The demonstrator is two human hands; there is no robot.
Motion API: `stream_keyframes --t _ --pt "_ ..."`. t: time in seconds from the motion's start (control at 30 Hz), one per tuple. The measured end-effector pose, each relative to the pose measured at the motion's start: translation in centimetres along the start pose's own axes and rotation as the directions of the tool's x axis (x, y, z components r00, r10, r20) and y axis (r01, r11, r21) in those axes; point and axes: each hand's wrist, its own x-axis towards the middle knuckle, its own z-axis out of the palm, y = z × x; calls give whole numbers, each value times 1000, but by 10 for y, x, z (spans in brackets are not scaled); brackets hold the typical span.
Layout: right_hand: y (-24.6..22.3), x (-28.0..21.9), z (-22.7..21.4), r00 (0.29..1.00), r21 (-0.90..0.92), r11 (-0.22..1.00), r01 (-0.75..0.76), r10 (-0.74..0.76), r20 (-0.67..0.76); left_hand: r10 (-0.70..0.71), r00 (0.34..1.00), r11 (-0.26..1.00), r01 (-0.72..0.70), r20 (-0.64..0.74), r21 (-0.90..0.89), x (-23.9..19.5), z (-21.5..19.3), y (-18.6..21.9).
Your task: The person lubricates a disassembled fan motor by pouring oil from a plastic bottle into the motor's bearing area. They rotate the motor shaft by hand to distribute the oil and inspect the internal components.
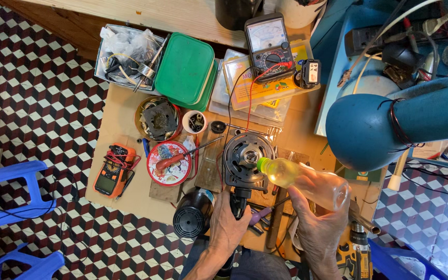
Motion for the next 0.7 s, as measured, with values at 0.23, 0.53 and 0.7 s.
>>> stream_keyframes --t 0.23,0.53,0.7 --pt "-3 2 4 1000 16 1000 18 -18 0 -32 999 999 32 12 -5 0 1 -2" --pt "-2 4 1 1000 -27 1000 3 -2 25 3 1000 1000 -3 -6 -25 0 -1 0" --pt "-2 5 1 1000 -138 990 25 -22 21 -17 1000 999 17 20 -27 0 -2 1"
